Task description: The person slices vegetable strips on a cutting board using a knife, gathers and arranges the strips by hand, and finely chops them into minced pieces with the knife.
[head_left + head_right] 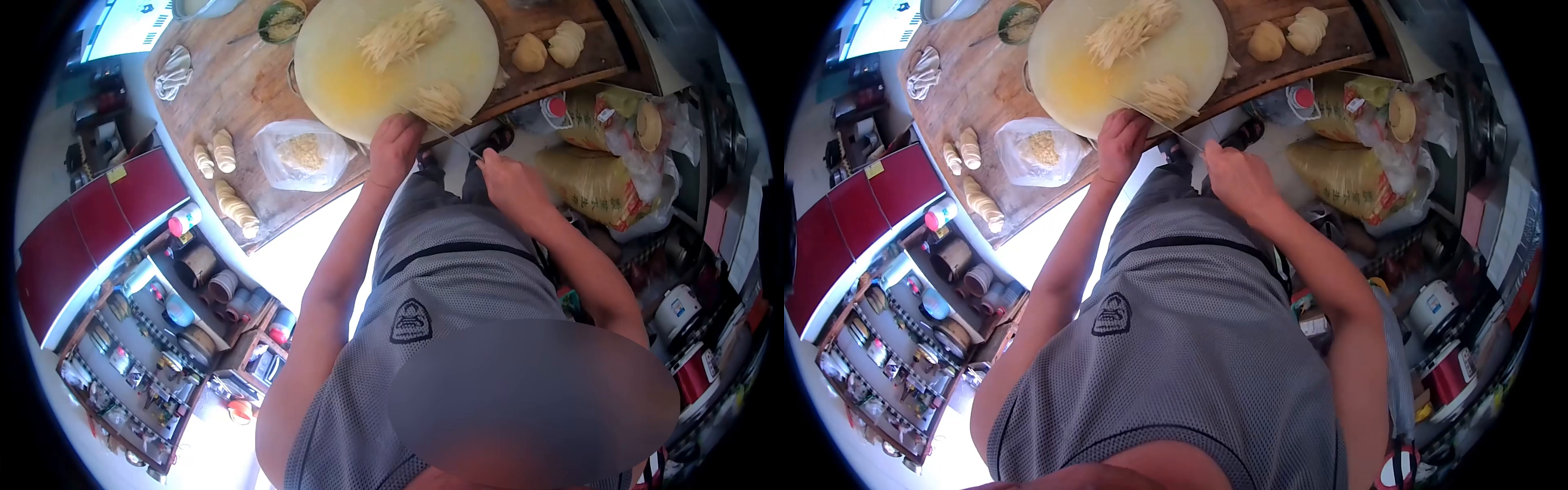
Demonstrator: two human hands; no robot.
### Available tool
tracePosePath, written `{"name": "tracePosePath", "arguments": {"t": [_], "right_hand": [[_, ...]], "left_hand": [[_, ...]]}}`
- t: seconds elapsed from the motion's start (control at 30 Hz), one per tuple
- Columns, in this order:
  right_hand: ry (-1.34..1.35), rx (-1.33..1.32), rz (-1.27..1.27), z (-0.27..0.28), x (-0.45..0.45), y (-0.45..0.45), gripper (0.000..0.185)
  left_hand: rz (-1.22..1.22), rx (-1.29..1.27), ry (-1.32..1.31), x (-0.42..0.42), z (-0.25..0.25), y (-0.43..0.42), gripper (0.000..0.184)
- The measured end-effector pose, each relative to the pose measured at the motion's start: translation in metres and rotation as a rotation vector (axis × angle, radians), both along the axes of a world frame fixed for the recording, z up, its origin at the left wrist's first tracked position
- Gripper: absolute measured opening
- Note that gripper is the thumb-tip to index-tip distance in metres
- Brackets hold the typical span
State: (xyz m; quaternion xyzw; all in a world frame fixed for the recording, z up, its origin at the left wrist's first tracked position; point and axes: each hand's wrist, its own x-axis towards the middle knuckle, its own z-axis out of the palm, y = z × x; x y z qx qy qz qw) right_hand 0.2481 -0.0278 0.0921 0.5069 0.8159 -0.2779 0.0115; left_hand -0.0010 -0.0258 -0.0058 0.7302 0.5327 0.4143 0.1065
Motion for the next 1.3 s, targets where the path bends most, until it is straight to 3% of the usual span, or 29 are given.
{"name": "tracePosePath", "arguments": {"t": [0.27,0.47,0.67,1.07,1.3], "right_hand": [[-0.049,-0.021,0.003,0.028,0.008,-0.007,0.019],[0.044,0.030,-0.002,-0.004,0.004,-0.003,0.015],[-0.013,-0.037,-0.004,0.027,0.009,-0.008,0.017],[0.061,0.023,-0.012,-0.008,0.008,-0.010,0.019],[0.035,0.031,0.013,0.015,0.014,-0.007,0.019]], "left_hand": [[-0.011,-0.018,-0.010,-0.001,-0.002,-0.001,0.021],[-0.001,0.001,0.000,-0.001,-0.001,-0.001,0.018],[0.002,-0.009,-0.010,-0.001,0.000,-0.002,0.019],[-0.018,0.004,0.067,-0.003,0.004,-0.001,0.018],[-0.028,0.012,0.087,-0.005,0.006,0.002,0.016]]}}
